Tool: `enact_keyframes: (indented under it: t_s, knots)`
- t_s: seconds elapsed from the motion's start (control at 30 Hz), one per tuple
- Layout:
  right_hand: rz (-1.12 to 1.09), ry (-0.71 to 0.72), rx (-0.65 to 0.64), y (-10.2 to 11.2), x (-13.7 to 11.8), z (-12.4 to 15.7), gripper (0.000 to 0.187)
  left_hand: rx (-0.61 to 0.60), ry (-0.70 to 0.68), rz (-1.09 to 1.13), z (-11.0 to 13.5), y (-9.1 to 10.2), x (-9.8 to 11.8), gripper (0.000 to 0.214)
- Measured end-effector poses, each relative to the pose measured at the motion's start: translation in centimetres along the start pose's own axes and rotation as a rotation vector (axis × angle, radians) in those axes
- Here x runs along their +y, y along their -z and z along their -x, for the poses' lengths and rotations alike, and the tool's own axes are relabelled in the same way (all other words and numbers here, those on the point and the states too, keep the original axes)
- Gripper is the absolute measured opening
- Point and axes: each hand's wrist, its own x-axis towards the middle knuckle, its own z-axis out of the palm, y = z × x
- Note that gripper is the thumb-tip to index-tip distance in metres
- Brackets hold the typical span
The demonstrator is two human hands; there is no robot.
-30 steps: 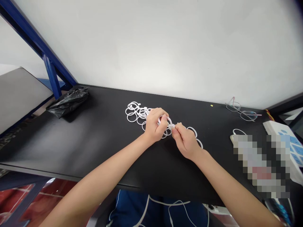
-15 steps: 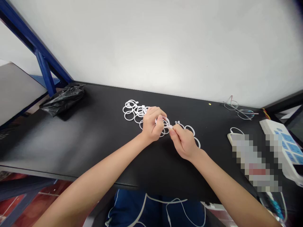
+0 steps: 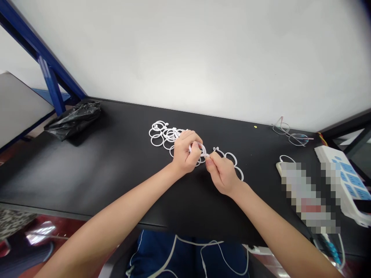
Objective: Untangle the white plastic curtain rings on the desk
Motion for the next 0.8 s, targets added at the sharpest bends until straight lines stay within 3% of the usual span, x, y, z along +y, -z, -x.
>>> enact_keyframes:
  t_s: [0.23, 0.4, 0.57, 0.7, 0.8]
  knots:
    - [-0.026, -0.003, 0.001, -0.1, 0.1, 0.0, 0.027, -0.003, -0.001, -0.028, 0.0, 0.0, 0.0, 0.033]
    - [0.002, 0.021, 0.07, 0.1, -0.4, -0.1, 0.03, 0.015, -0.091, -0.083, -0.4, 0.3, -0.2, 0.034]
    - [0.044, 0.061, 0.392, 0.4, 0.9, 0.4, 0.037, 0.006, -0.17, -0.221, -1.1, 0.9, -0.9, 0.026]
    - [0.044, -0.072, 0.68, 0.8, 3.0, 0.3, 0.047, -0.034, -0.322, -0.371, -1.4, 1.4, -1.5, 0.018]
    - [0.111, -0.188, 0.77, 1.7, 3.6, -0.5, 0.048, -0.143, -0.36, -0.46, -1.4, 1.6, -1.7, 0.021]
